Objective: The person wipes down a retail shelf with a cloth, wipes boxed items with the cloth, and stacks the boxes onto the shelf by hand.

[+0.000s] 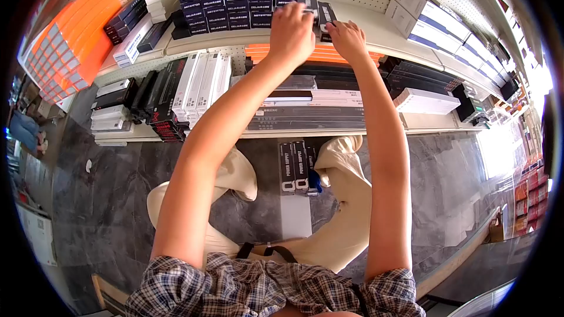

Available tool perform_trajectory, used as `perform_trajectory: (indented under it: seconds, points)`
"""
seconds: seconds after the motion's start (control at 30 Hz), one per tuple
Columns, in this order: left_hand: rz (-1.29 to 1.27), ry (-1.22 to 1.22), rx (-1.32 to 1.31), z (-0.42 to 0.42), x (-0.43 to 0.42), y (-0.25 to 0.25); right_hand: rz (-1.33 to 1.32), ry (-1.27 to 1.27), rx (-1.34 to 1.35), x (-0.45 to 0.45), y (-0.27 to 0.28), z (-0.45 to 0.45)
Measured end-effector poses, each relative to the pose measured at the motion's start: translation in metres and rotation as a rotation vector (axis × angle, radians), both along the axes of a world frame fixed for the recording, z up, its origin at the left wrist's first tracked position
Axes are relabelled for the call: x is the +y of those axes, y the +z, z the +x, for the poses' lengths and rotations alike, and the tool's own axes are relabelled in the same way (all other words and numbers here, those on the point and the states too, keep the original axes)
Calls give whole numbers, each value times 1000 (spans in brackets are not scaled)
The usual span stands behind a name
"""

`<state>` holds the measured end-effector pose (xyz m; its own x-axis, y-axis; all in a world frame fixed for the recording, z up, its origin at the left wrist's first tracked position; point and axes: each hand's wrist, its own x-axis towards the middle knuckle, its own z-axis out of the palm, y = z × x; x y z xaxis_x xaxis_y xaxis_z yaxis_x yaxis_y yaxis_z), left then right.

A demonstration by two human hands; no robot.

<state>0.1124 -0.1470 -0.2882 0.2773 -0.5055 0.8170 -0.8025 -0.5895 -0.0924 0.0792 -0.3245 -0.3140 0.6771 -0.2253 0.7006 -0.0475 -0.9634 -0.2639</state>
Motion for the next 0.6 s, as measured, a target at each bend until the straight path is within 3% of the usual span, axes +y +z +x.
perform_trajectory:
  seconds: [0.03, 0.07, 0.1, 0.27, 0.3, 0.33, 0.43, 0.5, 0.53, 0.6]
  points:
    - [91, -104, -59, -5, 5, -3, -43, -13, 64, 2, 1, -2]
    - [188, -204, -49, -8, 7, -11, 73, 107, 44, -12, -10, 16]
    - [219, -98, -70, -22, 13, -15, 72, 108, 42, -11, -8, 19]
    - [276, -31, 40, 19, 2, -43, 140, -74, 274, -13, 8, 51]
    - [298, -10, 99, 19, 1, -42, 139, -76, 263, -13, 12, 55]
    - [259, 9, -55, 20, -1, -40, 155, -81, 262, -13, 13, 56]
    - [245, -61, 2, 29, -9, -26, 137, -124, 292, 0, 22, 49]
    - [171, -74, -85, 34, -17, -24, 15, -273, 170, 15, 28, 43]
    - [192, -44, 27, 32, -20, -19, 159, -216, 120, 21, 29, 39]
    - [232, -5, 123, 22, -21, -9, 137, -166, 134, 13, 18, 37]
